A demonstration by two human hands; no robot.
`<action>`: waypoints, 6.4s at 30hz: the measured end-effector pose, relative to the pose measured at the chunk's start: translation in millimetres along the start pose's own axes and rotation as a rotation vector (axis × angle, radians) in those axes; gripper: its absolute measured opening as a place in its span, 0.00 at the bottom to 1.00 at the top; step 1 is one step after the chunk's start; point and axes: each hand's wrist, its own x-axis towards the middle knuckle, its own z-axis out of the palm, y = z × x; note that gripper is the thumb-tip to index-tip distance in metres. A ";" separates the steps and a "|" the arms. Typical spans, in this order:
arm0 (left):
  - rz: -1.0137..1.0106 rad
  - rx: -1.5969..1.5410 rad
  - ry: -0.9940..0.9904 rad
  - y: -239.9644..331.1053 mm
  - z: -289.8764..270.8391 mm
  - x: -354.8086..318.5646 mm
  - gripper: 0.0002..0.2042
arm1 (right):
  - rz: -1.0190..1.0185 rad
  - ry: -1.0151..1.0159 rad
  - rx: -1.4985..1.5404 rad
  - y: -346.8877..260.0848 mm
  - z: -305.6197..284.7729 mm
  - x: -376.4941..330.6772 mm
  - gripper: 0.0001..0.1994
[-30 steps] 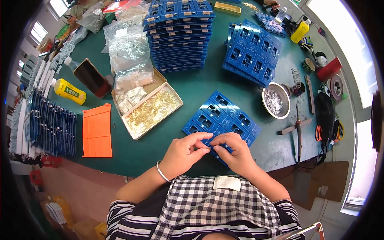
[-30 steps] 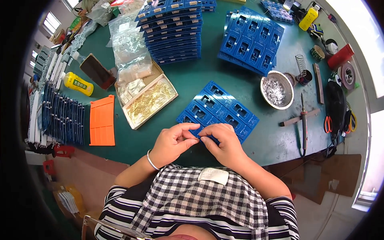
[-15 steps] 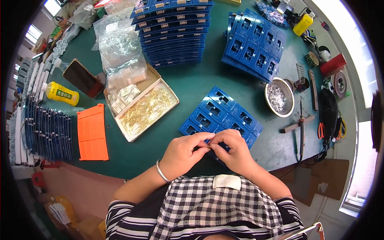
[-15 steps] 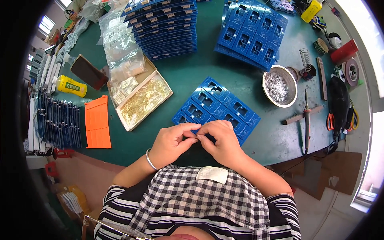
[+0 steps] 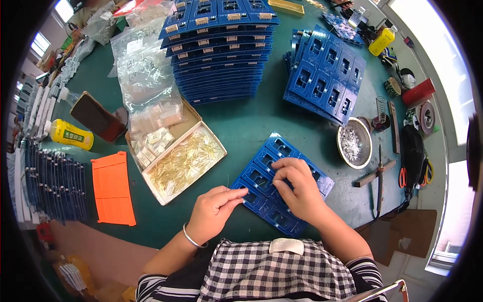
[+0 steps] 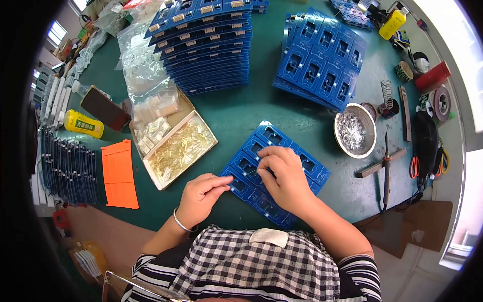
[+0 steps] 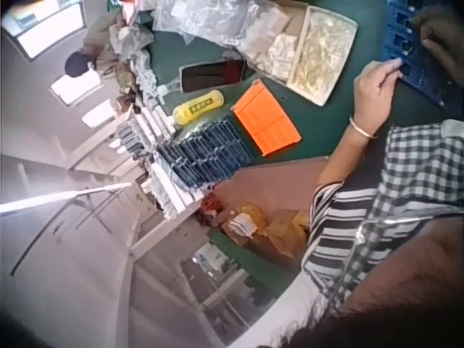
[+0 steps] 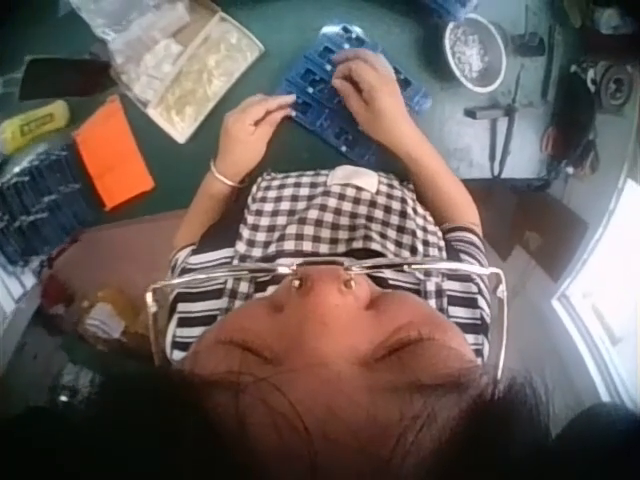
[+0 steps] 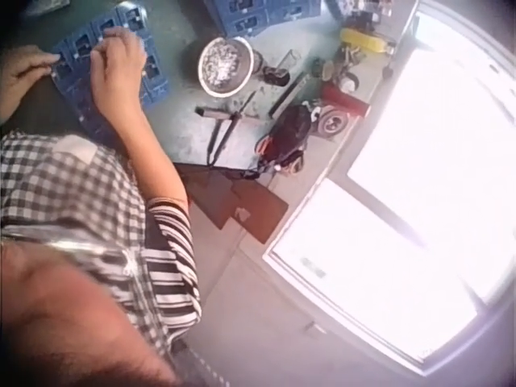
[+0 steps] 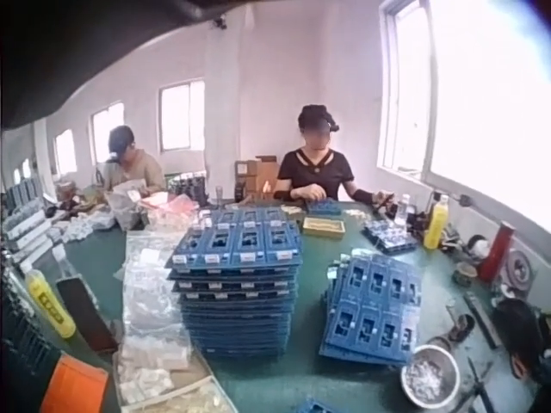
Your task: The person inserts metal components into slots on a circuit board by hand and then solders them onto the board using a soldering iron and solder wire.
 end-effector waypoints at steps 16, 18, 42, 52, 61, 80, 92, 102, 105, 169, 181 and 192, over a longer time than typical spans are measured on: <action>-0.043 -0.372 -0.004 -18.8 -7.3 -2.7 0.03 | -0.032 -0.066 -0.245 4.1 11.6 -2.8 0.06; -0.066 -0.324 -0.040 -19.0 -8.4 -2.5 0.03 | -0.034 -0.055 -0.247 5.9 12.2 -2.6 0.06; -0.058 -0.393 0.047 -19.4 -3.5 -4.5 0.02 | -0.069 -0.004 -0.313 3.4 17.2 -1.4 0.06; -0.205 -0.652 0.029 -7.5 -2.0 -13.5 0.04 | -0.261 -0.008 -0.674 -4.7 20.0 -3.6 0.06; -0.428 -0.978 -0.027 -8.1 11.2 -19.3 0.06 | -0.260 -0.022 -0.682 -18.4 8.8 -10.2 0.08; 0.111 -0.072 0.046 5.9 20.0 -4.4 0.07 | -0.059 0.006 0.141 -24.9 24.8 -27.1 0.07; 0.093 -0.193 -0.052 1.2 17.9 11.7 0.05 | 0.070 0.042 0.303 -5.9 -3.4 -10.9 0.03; 0.071 -0.133 0.073 -14.3 11.1 7.2 0.05 | 0.080 0.065 -0.191 47.4 -30.5 20.4 0.06; 0.050 -0.085 0.112 -16.0 4.9 7.5 0.05 | 0.059 0.051 -0.163 53.2 -20.8 26.1 0.07; 0.257 0.160 -0.121 0.0 6.3 -3.0 0.04 | 0.067 -0.001 -0.162 -3.6 -17.1 -61.3 0.09; -0.038 -0.071 -0.162 -1.8 12.5 -13.2 0.07 | -0.054 -0.017 -0.282 -9.0 9.3 -53.1 0.09; -0.004 -0.119 -0.172 -3.3 12.8 -16.2 0.09 | -0.114 -0.127 -0.416 -21.5 6.0 -44.3 0.07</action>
